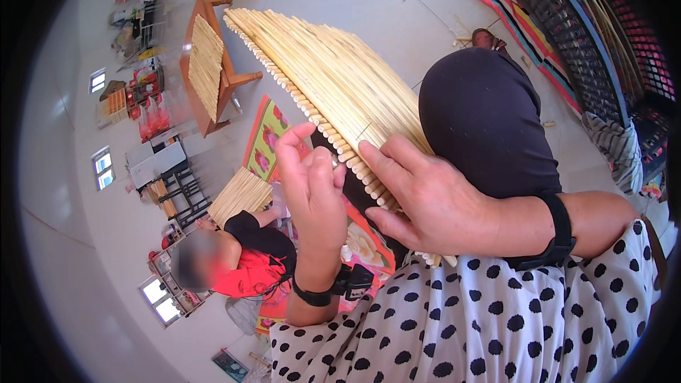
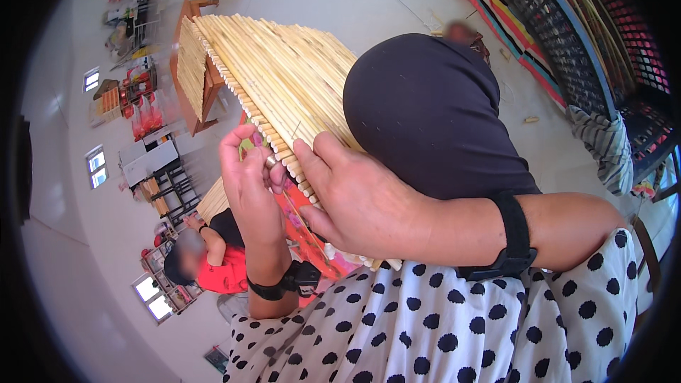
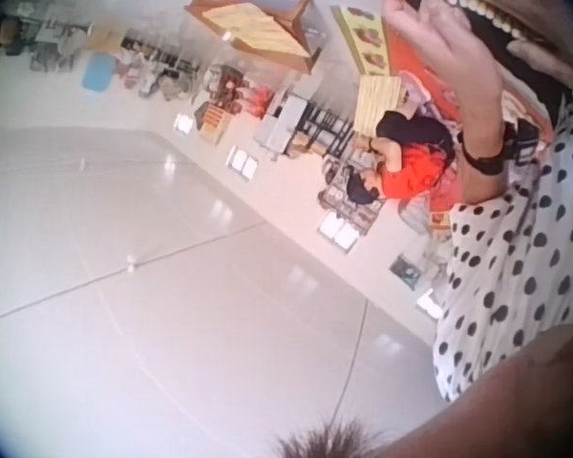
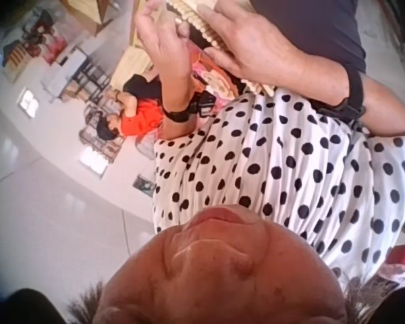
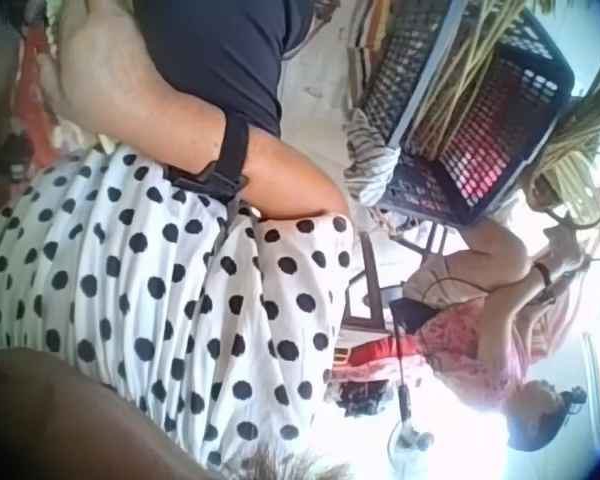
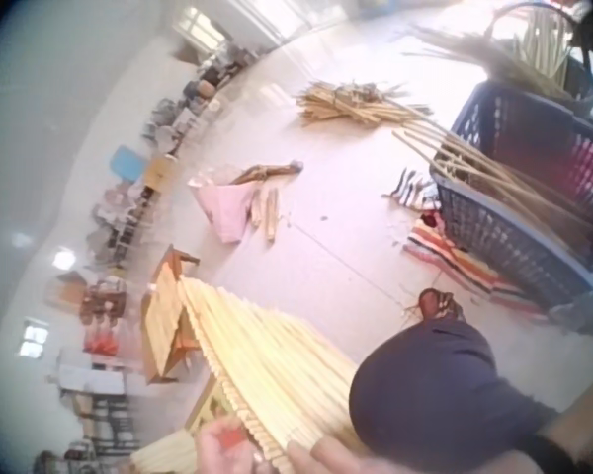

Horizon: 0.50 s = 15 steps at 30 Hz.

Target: The person sits on the floor and weaves a mat using thin wooden sticks and a needle with thread. They repeatedly pass the needle through the sticks to bind them together, occasionally lifting and rotating the mat to continue the weaving process.

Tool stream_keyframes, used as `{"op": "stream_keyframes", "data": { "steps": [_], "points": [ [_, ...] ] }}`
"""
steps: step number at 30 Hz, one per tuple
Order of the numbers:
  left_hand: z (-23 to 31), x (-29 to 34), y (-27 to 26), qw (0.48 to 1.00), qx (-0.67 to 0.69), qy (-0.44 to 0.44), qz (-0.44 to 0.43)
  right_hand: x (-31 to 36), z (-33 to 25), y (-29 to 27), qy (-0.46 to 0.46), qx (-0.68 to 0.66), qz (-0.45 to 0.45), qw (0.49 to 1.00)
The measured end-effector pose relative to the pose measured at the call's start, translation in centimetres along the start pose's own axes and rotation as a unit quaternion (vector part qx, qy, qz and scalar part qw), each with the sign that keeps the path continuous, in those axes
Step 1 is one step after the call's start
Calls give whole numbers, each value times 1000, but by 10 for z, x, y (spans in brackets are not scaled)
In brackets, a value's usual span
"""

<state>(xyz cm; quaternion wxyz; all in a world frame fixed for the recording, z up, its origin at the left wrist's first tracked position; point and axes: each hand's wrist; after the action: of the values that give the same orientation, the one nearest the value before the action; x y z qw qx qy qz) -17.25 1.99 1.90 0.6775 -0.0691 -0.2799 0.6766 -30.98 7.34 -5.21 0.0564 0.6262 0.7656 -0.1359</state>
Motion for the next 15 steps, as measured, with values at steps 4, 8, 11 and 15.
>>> {"op": "stream_keyframes", "data": {
  "steps": [4, 8, 11, 15],
  "points": [
    [4, -4, 6, 995, -95, 0, 36, 0, 0, -2, 10, -13, -18, 1000],
    [-5, -8, -21, 1000, -25, -7, 15, 3, 2, -1, 18, -21, -7, 1000],
    [1, 0, -25, 998, 47, 20, -43, 4, -1, -6, 33, -19, -8, 999],
    [-5, -2, -26, 997, 22, 19, -65, 4, 1, -7, 31, -14, -11, 999]
  ]
}}
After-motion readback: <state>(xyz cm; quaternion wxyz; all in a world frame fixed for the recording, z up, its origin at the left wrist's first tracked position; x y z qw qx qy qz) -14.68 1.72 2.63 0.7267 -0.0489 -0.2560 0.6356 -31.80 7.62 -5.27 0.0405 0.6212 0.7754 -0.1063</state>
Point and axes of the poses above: each hand's wrist, its own x-axis away from the middle knuckle, its own y-axis out of the palm, z = x × y, and after that the axes turned 3 degrees about -y, right-handed
